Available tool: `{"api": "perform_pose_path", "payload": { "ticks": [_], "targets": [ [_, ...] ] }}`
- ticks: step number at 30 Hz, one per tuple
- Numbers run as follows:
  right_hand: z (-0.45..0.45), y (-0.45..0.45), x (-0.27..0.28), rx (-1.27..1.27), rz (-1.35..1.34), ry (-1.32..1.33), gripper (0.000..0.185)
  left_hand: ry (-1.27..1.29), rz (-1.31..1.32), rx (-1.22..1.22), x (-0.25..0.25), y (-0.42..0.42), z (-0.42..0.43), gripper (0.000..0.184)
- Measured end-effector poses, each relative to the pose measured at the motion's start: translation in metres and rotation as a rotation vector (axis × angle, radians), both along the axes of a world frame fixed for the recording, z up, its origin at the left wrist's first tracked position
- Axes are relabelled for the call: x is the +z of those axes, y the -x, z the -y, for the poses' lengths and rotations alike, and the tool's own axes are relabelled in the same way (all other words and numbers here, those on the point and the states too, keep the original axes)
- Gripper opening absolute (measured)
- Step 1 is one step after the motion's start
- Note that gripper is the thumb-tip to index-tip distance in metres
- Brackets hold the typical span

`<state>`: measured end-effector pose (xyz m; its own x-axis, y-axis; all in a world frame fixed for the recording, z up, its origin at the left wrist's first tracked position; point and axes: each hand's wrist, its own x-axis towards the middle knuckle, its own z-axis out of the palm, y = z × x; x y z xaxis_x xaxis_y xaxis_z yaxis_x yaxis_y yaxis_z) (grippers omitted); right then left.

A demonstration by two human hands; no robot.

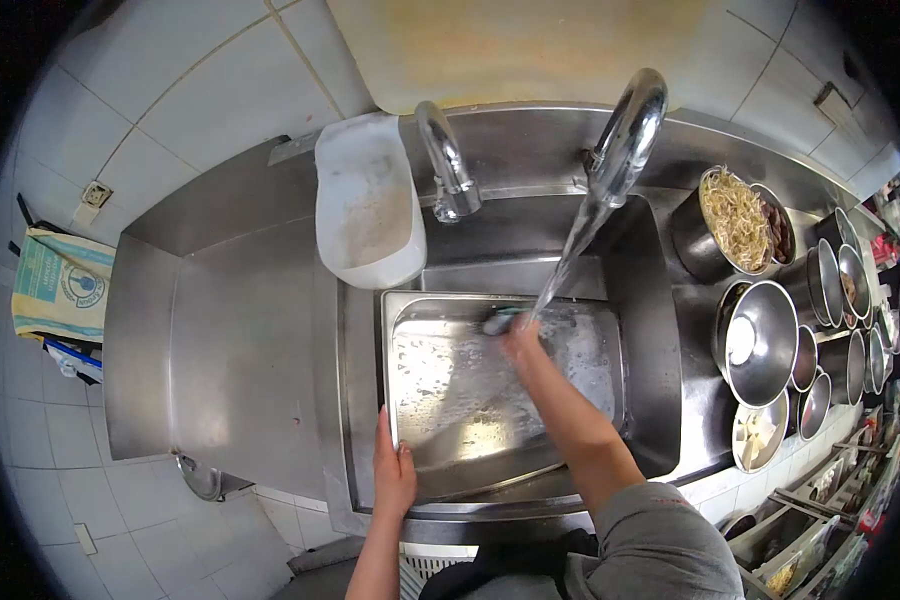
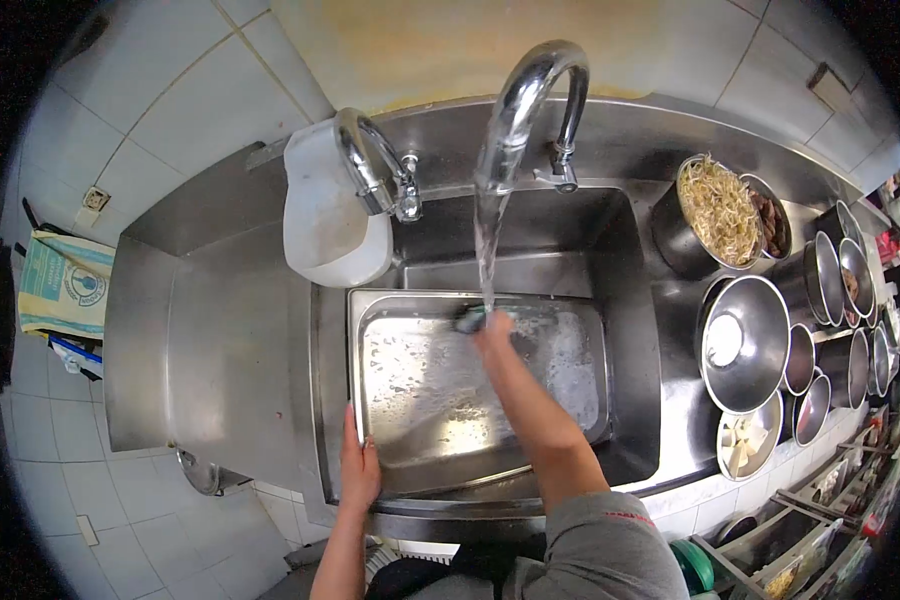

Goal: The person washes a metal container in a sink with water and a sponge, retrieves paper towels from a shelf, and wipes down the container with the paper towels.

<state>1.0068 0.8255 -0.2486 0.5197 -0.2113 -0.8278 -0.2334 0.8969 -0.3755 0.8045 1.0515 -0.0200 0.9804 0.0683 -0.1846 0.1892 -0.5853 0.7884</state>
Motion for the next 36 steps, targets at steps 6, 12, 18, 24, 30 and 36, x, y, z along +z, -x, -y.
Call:
{"api": "perform_pose_path", "payload": {
  "ticks": [6,12,18,24,30,36],
  "targets": [
    [0.076,0.003,0.024,0.027,0.157,0.124,0.023,0.056,0.004,0.006,-0.001,-0.002,0.000,0.059],
    [0.020,0.003,0.045,0.097,0.047,0.982,0.027,0.033,0.013,0.018,0.011,-0.005,0.009,0.059],
    [0.067,0.010,-0.021,0.024,0.427,1.149,0.050,0.012,0.012,0.019,0.001,-0.005,0.005,0.061],
    [0.068,0.004,-0.134,0.842,-0.617,1.395,0.039,-0.005,0.020,0.018,0.001,-0.005,0.005,0.061],
    [0.143,0.022,-0.218,1.474,-0.271,1.936,0.022,0.002,-0.067,0.032,0.010,-0.008,0.008,0.059],
    [0.044,0.038,-0.049,0.709,-0.796,1.556,0.047,-0.071,-0.019,0.018,0.007,-0.006,0.008,0.058]
  ]
}}
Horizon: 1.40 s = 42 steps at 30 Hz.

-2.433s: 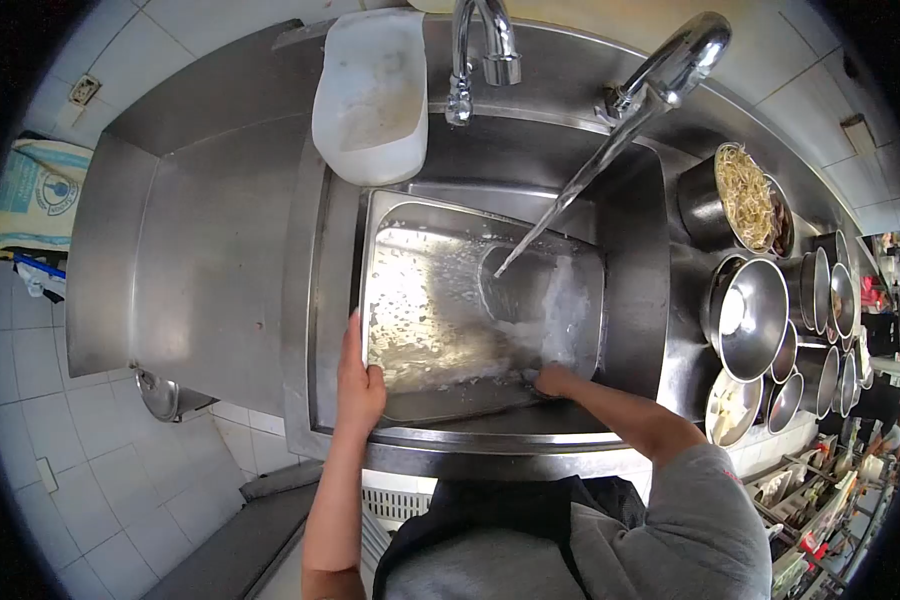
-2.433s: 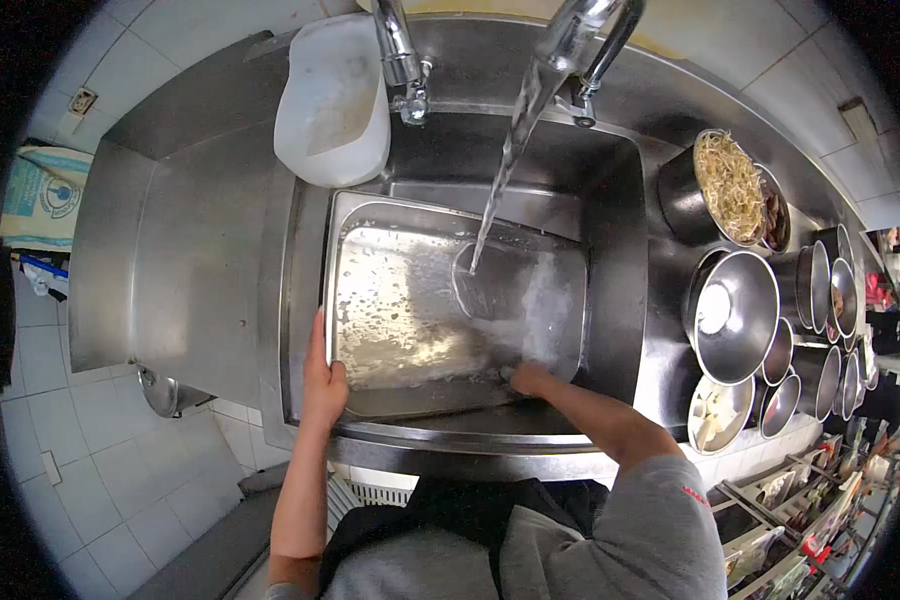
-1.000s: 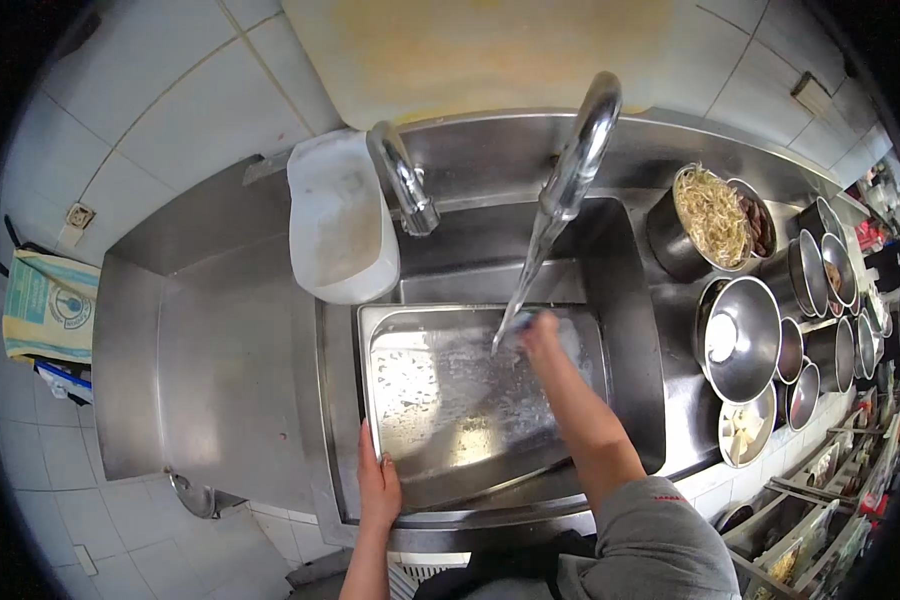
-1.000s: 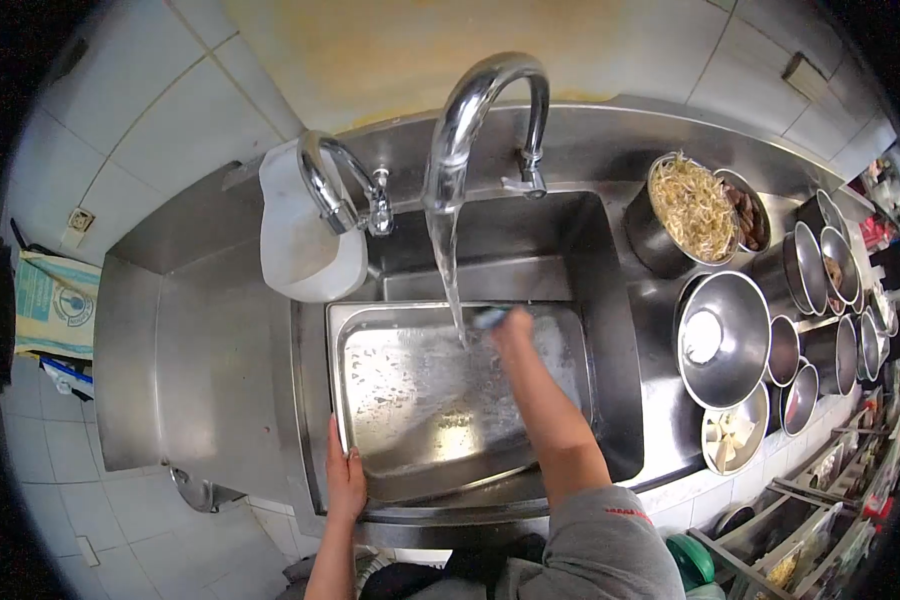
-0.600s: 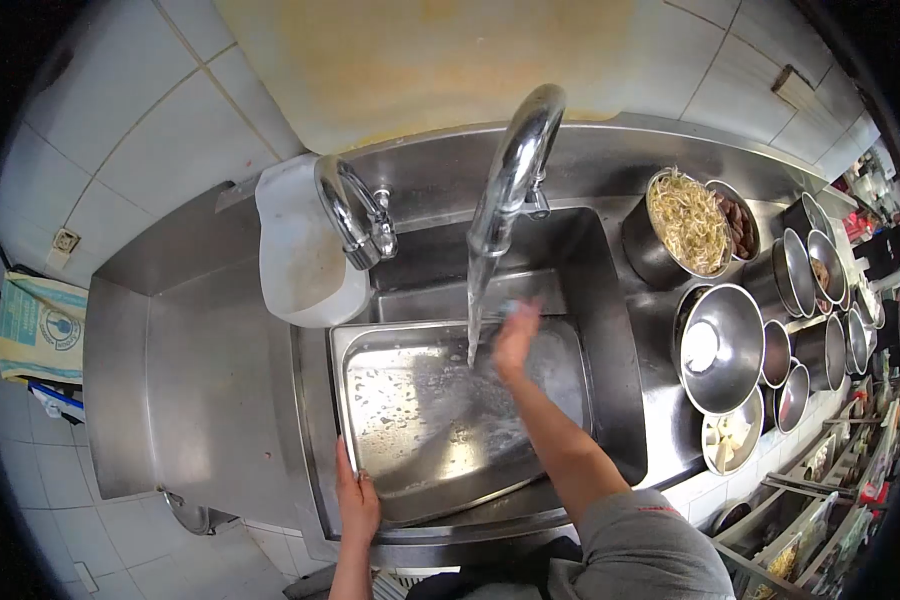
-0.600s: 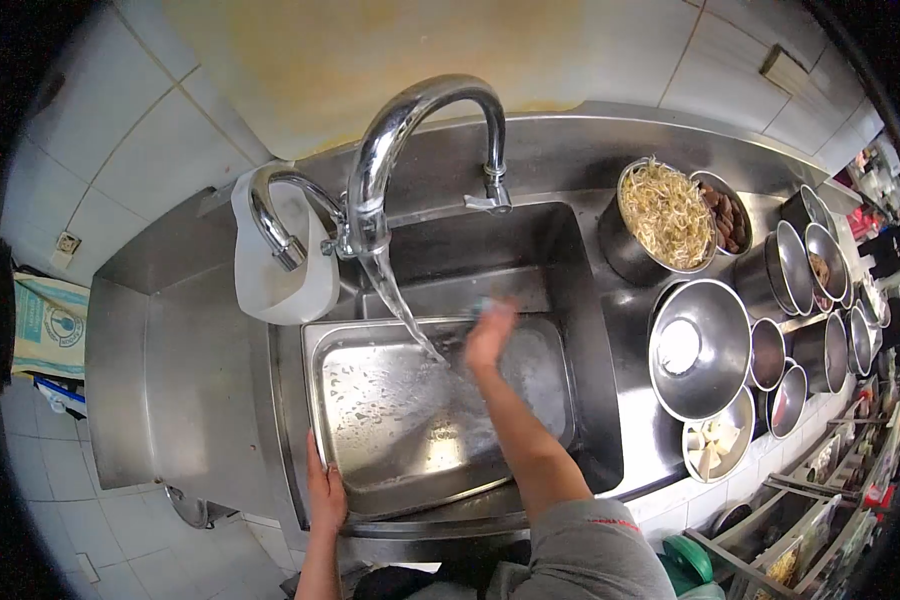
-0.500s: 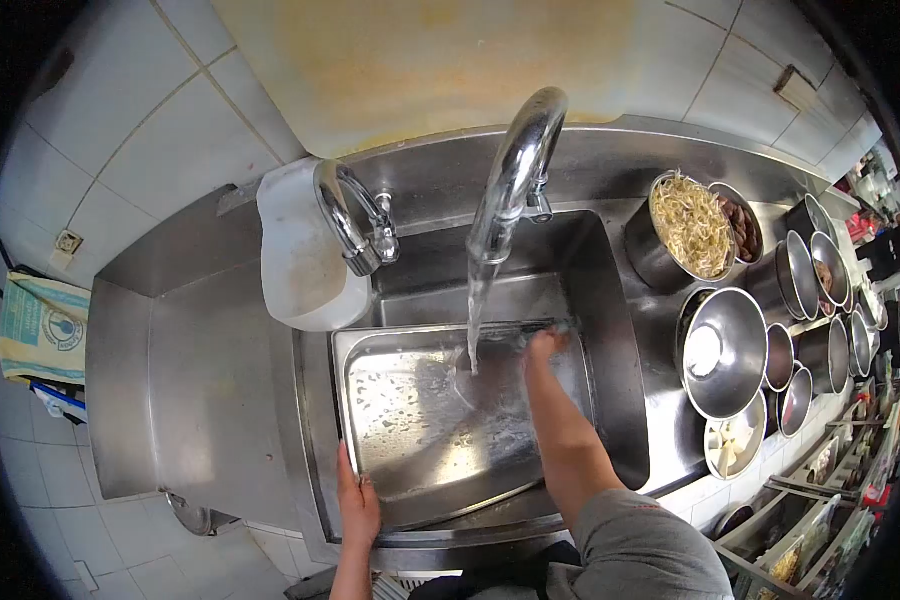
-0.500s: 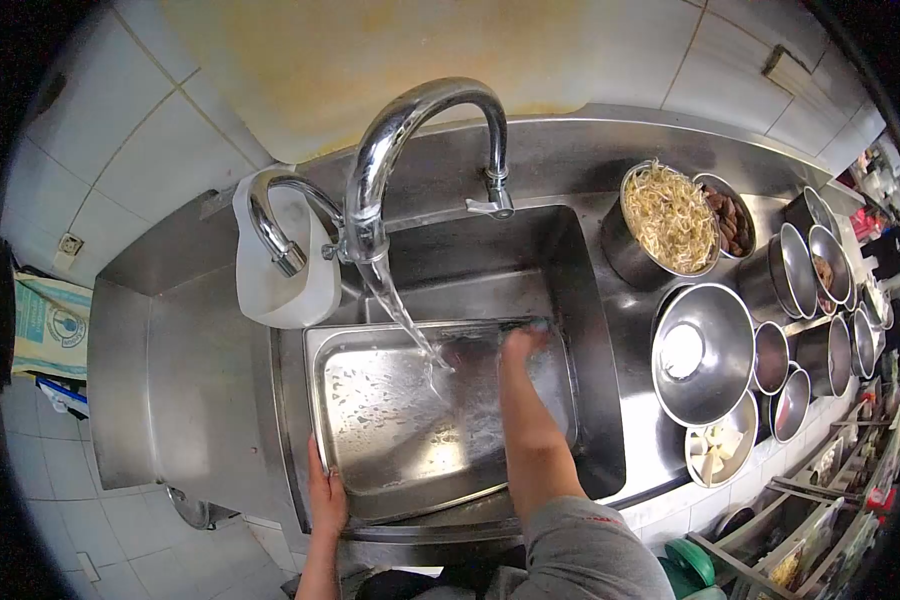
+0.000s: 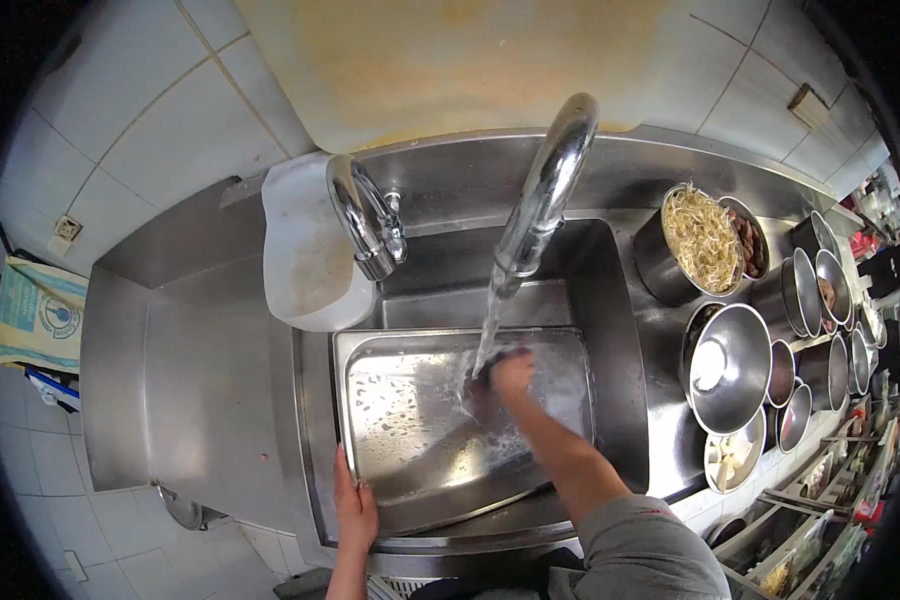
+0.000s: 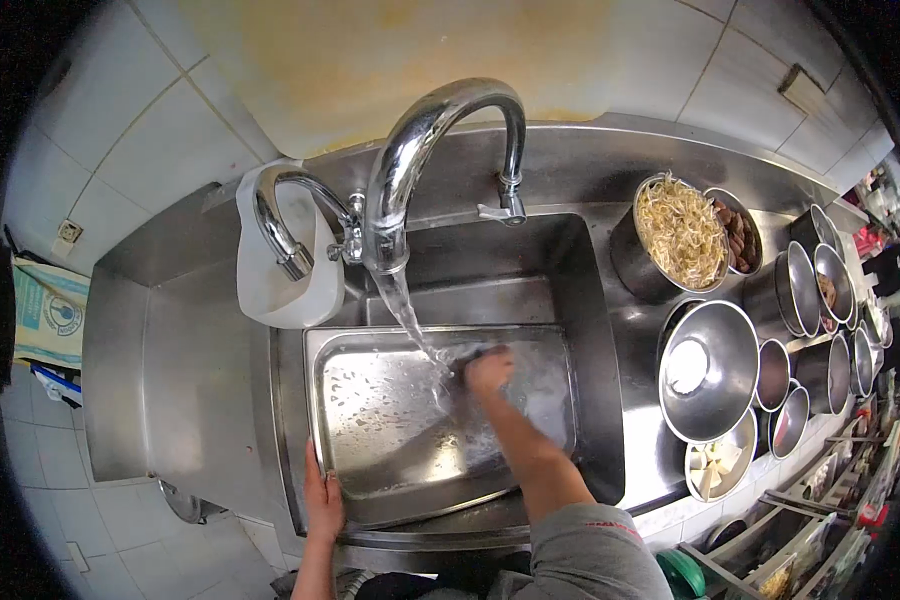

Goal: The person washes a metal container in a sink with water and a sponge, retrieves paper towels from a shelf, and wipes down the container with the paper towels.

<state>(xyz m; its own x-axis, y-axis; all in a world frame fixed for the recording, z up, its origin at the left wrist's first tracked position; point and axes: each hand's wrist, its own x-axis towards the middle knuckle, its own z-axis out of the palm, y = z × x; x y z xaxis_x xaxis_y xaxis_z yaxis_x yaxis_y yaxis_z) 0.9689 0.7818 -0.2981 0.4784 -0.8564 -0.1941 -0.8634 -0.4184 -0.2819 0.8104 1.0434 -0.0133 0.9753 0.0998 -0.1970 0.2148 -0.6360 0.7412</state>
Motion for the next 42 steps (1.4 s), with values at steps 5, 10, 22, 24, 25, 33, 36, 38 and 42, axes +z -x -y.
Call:
{"api": "perform_pose_path", "payload": {
  "ticks": [5,10,22,24,25,33,36,38,42],
  "targets": [
    [0.005,0.027,0.013,0.352,0.225,-0.445,0.057,0.039,0.004,0.003,0.001,0.001,-0.001,0.059],
    [0.053,0.061,0.016,0.416,-0.076,-0.366,0.063,-0.057,0.018,-0.011,-0.003,0.002,-0.004,0.062],
    [0.059,0.131,0.001,0.823,-0.098,-0.169,0.066,-0.012,0.002,0.002,0.001,-0.001,0.001,0.065],
    [0.050,0.159,-0.019,0.877,-0.132,-0.089,0.066,-0.023,0.003,0.014,0.002,-0.001,0.001,0.065],
    [0.037,0.192,-0.033,0.948,-0.166,0.021,0.066,-0.026,0.000,0.017,0.001,0.000,0.002,0.065],
    [0.122,0.080,-0.026,0.985,-0.125,0.011,0.033,-0.056,0.019,-0.003,0.000,-0.001,0.002,0.064],
    [0.129,0.087,0.018,1.297,-0.426,0.327,0.026,-0.051,-0.001,0.006,0.001,0.000,0.000,0.064],
    [0.132,0.104,0.038,1.404,-0.635,0.320,0.025,-0.030,-0.009,0.007,0.001,-0.002,0.001,0.064],
    [0.114,0.172,0.032,1.263,-0.827,0.003,0.026,-0.018,0.018,-0.008,-0.002,0.001,-0.002,0.063]
  ]
}}
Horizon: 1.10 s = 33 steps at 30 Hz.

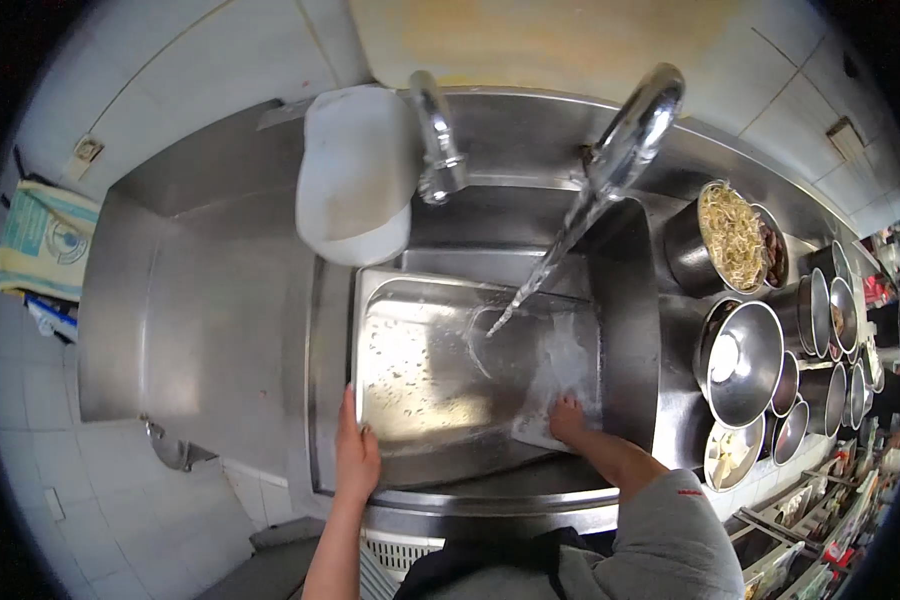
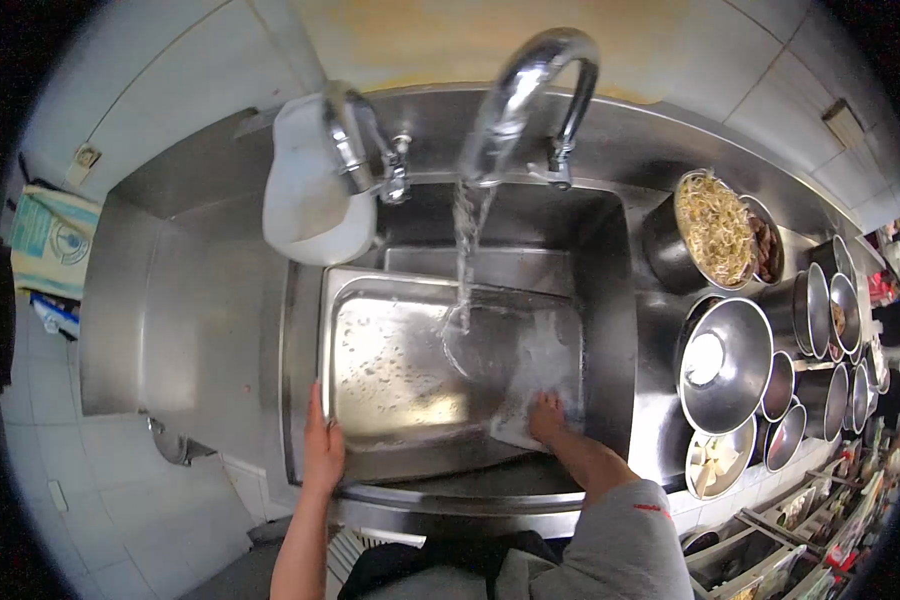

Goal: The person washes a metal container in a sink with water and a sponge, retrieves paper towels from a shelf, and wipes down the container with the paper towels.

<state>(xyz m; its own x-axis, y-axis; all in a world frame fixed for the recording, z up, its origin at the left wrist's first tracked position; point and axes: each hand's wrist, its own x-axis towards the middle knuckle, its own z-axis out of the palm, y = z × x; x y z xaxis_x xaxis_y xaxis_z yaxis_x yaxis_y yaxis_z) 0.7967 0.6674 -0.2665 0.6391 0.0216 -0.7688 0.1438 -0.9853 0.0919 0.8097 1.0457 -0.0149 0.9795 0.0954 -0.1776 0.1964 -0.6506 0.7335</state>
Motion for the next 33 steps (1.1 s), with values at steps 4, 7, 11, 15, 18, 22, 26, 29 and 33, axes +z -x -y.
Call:
{"api": "perform_pose_path", "payload": {
  "ticks": [4,7,11,15,18,22,26,29,33],
  "targets": [
    [-0.019,0.016,-0.069,-0.110,-0.321,-0.343,0.039,0.105,0.032,0.028,-0.002,-0.001,-0.001,0.062],
    [-0.135,0.006,0.002,0.264,-0.308,-0.379,0.039,0.103,0.091,0.014,0.000,0.000,-0.001,0.061],
    [-0.254,-0.009,0.132,0.083,-0.015,-0.997,0.022,0.177,0.113,0.028,-0.014,0.002,-0.007,0.058],
    [-0.287,-0.004,0.146,-0.159,0.402,-1.423,0.011,0.194,0.102,0.038,-0.012,0.002,-0.007,0.056],
    [-0.298,-0.026,0.133,-0.424,0.509,-1.606,0.016,0.239,0.092,0.025,-0.005,0.003,-0.006,0.057],
    [-0.296,-0.137,0.124,-0.227,1.007,-1.354,0.027,0.153,0.089,0.017,-0.005,0.002,-0.006,0.057],
    [-0.293,-0.141,0.126,-0.186,1.087,-1.353,0.017,0.207,0.019,0.027,0.001,-0.002,-0.006,0.059],
    [-0.283,-0.069,0.101,0.237,0.701,-1.379,0.023,0.152,0.070,-0.004,-0.009,0.001,-0.009,0.060],
    [-0.269,-0.113,0.090,0.360,0.634,-1.618,0.027,0.189,0.036,0.019,-0.004,-0.001,-0.007,0.060]
  ]
}}
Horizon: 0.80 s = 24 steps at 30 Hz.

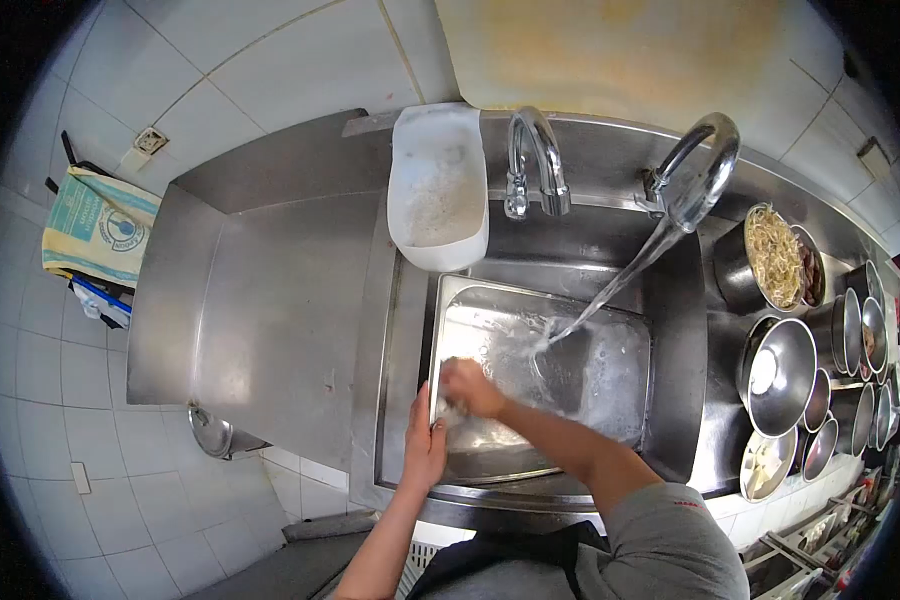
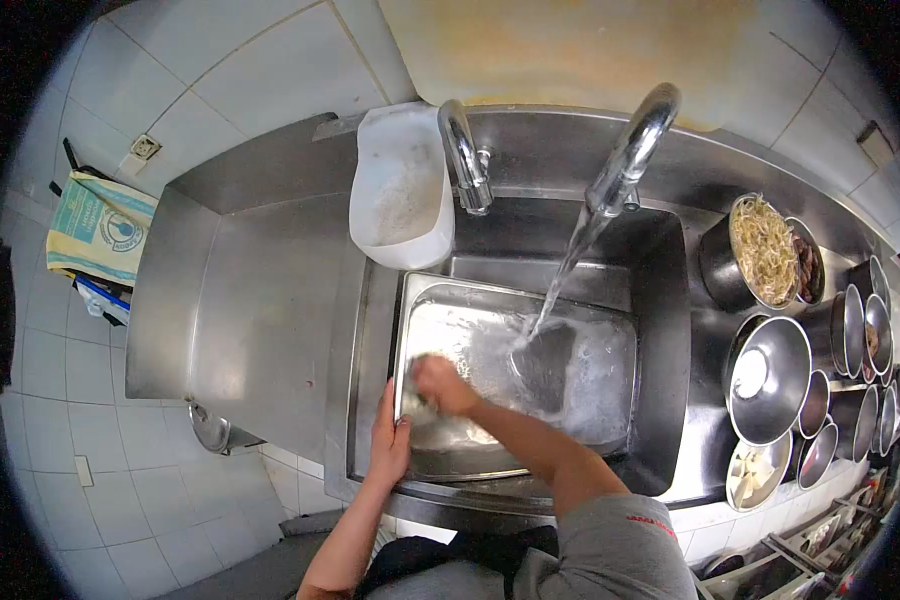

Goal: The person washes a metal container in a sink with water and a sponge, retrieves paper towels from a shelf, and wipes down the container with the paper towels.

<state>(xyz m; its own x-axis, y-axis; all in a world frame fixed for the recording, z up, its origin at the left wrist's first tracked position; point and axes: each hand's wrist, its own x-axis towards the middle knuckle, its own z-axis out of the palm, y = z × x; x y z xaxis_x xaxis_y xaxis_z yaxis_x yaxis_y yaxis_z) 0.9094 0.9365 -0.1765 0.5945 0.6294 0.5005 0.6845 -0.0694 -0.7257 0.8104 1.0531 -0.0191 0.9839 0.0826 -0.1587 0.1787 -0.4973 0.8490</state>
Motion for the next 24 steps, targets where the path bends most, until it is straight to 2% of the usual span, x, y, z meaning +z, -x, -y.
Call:
{"api": "perform_pose_path", "payload": {
  "ticks": [2,3,5,7,9,11,13,15,16,17,18,19,20,21,23,24],
  "targets": [
    [-0.001,-0.042,0.022,-0.469,0.095,0.076,0.022,-0.013,-0.005,0.003,-0.002,-0.001,0.000,0.060],
    [-0.007,-0.050,0.029,-0.612,-0.088,0.034,0.022,-0.020,-0.010,0.004,-0.002,0.000,0.000,0.059],
    [-0.011,-0.026,0.029,-0.569,-0.072,0.120,0.023,-0.036,-0.009,0.007,0.001,0.002,0.000,0.060],
    [0.003,0.040,0.004,-0.203,-0.290,0.154,0.024,-0.042,0.009,0.004,0.001,-0.003,0.003,0.060],
    [0.036,0.063,-0.006,0.044,-0.665,0.308,0.028,-0.058,0.010,-0.001,0.000,0.000,0.001,0.061],
    [0.071,0.029,0.025,-0.168,-0.373,0.559,0.029,-0.056,0.002,-0.002,-0.001,-0.001,-0.001,0.062],
    [0.082,-0.015,-0.016,-0.813,-0.135,0.339,0.024,-0.054,0.003,-0.002,-0.001,-0.002,0.001,0.062],
    [0.058,-0.042,-0.017,-0.858,-0.045,0.297,0.023,-0.038,0.006,-0.007,-0.001,-0.006,0.001,0.060],
    [0.037,-0.033,-0.012,-0.782,-0.124,0.338,0.024,-0.028,-0.003,-0.006,-0.001,-0.003,0.001,0.059],
    [0.020,-0.012,-0.012,-0.599,-0.150,0.447,0.027,-0.033,-0.011,-0.007,-0.001,0.000,0.001,0.059],
    [0.010,0.021,-0.006,-0.470,-0.036,0.382,0.028,-0.038,-0.015,-0.009,0.000,0.000,0.001,0.059],
    [0.015,0.052,0.002,-0.374,-0.063,0.255,0.031,-0.046,-0.014,-0.012,0.001,-0.002,0.001,0.060],
    [0.026,0.074,0.005,-0.335,-0.180,0.385,0.032,-0.061,-0.002,-0.008,0.004,-0.002,0.002,0.059],
    [0.044,0.076,-0.023,-0.263,-0.091,0.305,0.031,-0.058,0.000,-0.012,0.007,-0.002,0.003,0.059],
    [0.081,0.052,-0.056,-0.379,-0.040,0.423,0.030,-0.050,0.001,-0.015,0.009,-0.003,0.004,0.059],
    [0.079,0.031,-0.054,-0.556,-0.078,0.425,0.031,-0.040,0.018,-0.013,0.004,-0.003,0.003,0.059]
  ]
}}
